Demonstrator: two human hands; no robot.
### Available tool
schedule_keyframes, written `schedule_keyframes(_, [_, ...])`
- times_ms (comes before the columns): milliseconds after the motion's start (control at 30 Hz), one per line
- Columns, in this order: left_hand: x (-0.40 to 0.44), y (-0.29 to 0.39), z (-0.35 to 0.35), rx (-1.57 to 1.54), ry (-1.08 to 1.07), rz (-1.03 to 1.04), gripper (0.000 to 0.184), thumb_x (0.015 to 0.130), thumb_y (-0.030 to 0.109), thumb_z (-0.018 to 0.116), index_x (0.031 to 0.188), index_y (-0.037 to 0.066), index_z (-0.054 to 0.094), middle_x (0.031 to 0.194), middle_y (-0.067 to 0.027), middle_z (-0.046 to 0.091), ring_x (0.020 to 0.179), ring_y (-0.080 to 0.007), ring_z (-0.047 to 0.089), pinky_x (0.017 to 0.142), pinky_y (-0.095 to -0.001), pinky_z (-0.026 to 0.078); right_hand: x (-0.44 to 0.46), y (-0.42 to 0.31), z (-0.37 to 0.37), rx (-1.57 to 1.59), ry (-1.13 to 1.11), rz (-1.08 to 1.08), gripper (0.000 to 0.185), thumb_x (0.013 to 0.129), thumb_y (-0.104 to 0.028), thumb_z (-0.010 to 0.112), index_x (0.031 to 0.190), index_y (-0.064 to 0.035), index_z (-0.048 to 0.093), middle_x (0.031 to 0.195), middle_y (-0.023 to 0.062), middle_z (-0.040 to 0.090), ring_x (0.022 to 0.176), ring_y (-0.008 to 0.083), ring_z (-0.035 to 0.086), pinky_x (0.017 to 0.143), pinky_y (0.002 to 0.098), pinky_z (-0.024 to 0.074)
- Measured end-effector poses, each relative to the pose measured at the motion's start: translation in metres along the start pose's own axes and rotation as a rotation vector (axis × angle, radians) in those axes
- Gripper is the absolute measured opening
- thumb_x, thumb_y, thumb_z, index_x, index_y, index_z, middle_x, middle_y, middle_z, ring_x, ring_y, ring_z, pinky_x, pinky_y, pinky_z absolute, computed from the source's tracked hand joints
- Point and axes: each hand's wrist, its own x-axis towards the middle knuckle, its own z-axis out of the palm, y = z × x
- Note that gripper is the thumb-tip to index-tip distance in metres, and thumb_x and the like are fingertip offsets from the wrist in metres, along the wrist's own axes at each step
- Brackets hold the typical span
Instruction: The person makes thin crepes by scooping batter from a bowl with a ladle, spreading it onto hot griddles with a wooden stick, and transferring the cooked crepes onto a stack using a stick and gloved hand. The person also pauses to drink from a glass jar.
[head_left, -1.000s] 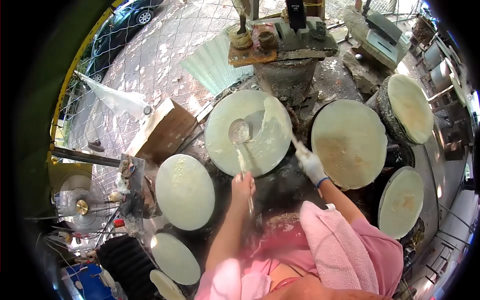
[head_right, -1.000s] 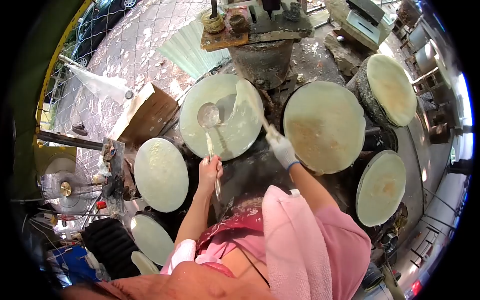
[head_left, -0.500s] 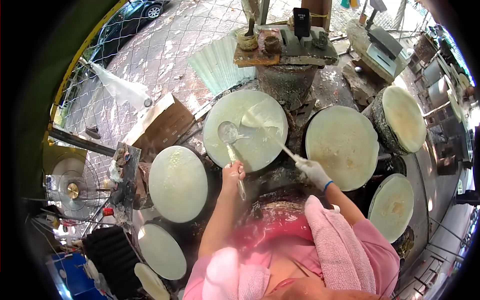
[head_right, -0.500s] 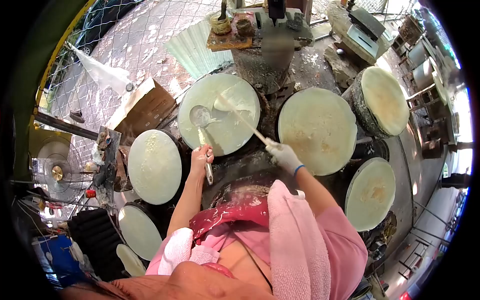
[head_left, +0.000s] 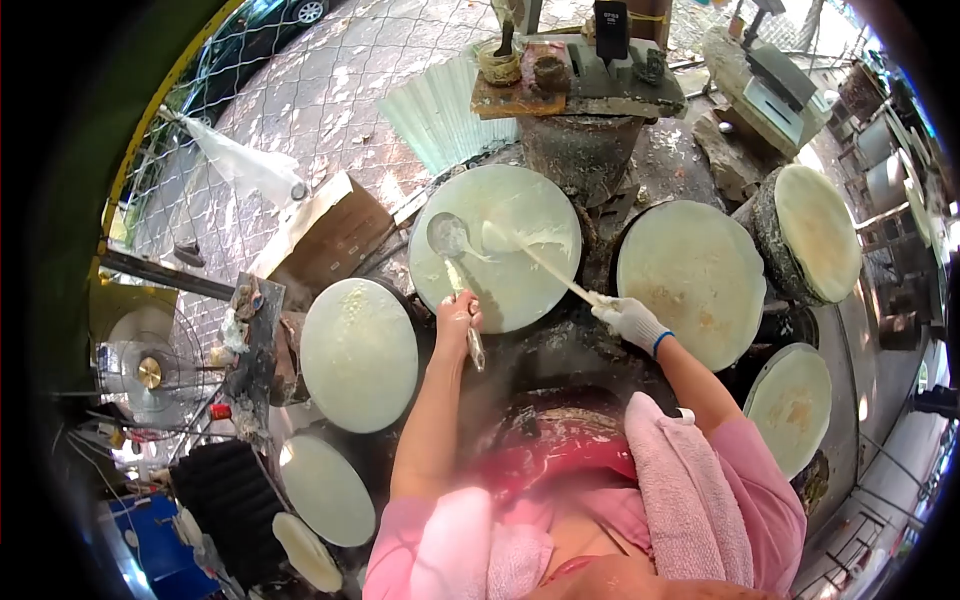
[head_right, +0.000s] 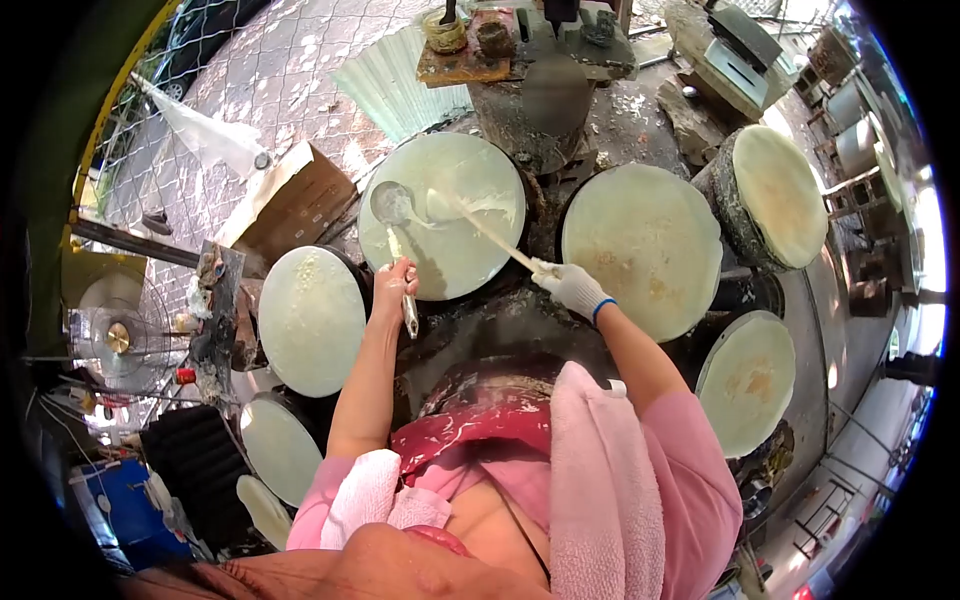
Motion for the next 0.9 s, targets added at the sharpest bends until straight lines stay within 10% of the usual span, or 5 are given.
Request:
schedule_keyframes(333, [0.045, 0.005, -0.012, 0.072, -0.17, -0.039, 0.018, 0.095, 0.013, 0.055, 0.082, 0.0, 0.052, 0.062, -0.0012, 0.047, 0.043, -0.0111, 0.04, 0.04, -0.0257, 0.03, -0.078, 0.024, 0.095, 0.071, 0.457, 0.155, 0.048, 0.091, -0.035, 0.064, 0.134, -0.0141, 0.056, 0.097, 0.0085, 0.072, 0.079, 0.0154, 0.063, 0.072, 0.0293, 0.0501])
schedule_keyframes(367, [0.039, 0.005, -0.014, 0.093, -0.178, -0.057, 0.018, 0.094, 0.013, 0.055, 0.082, 0.0, 0.052, 0.062, -0.0012, 0.047, 0.043, -0.0109, 0.04, 0.04, -0.0256, 0.029, -0.056, 0.058, 0.134, 0.125, 0.552, -0.105, 0.05, 0.09, -0.035, 0.065, 0.133, -0.0117, 0.057, 0.101, 0.0049, 0.071, 0.08, 0.0134, 0.063, 0.073, 0.0287, 0.0504])
schedule_keyframes(467, [0.017, 0.006, -0.022, 0.035, -0.174, -0.129, 0.013, 0.09, 0.003, 0.053, 0.078, -0.001, 0.051, 0.065, -0.0048, 0.048, 0.049, -0.0114, 0.041, 0.041, -0.0258, 0.032, -0.065, -0.01, 0.184, 0.677, 0.18, 0.152, 0.046, 0.092, -0.032, 0.064, 0.134, -0.0149, 0.058, 0.092, -0.001, 0.067, 0.069, 0.0095, 0.058, 0.063, 0.0253, 0.0481])
schedule_keyframes(667, [0.003, 0.007, -0.05, -0.122, -0.211, -0.272, 0.009, 0.095, 0.001, 0.047, 0.087, -0.003, 0.047, 0.075, -0.0075, 0.049, 0.054, -0.0112, 0.041, 0.043, -0.0235, 0.033, -0.041, 0.018, 0.194, 0.742, 0.479, 0.036, 0.045, 0.094, -0.028, 0.063, 0.135, -0.0136, 0.056, 0.08, -0.0046, 0.059, 0.063, 0.0052, 0.049, 0.057, 0.0217, 0.043])
schedule_keyframes(900, [0.035, -0.01, -0.066, -0.51, -0.264, -0.439, 0.015, 0.101, 0.009, 0.04, 0.089, 0.002, 0.044, 0.078, -0.0053, 0.048, 0.054, -0.0139, 0.044, 0.049, -0.0269, 0.041, -0.071, -0.1, 0.219, 0.733, 0.083, 0.258, 0.036, 0.096, -0.024, 0.06, 0.13, -0.0127, 0.061, 0.071, -0.007, 0.052, 0.056, 0.0048, 0.046, 0.051, 0.0217, 0.0401])
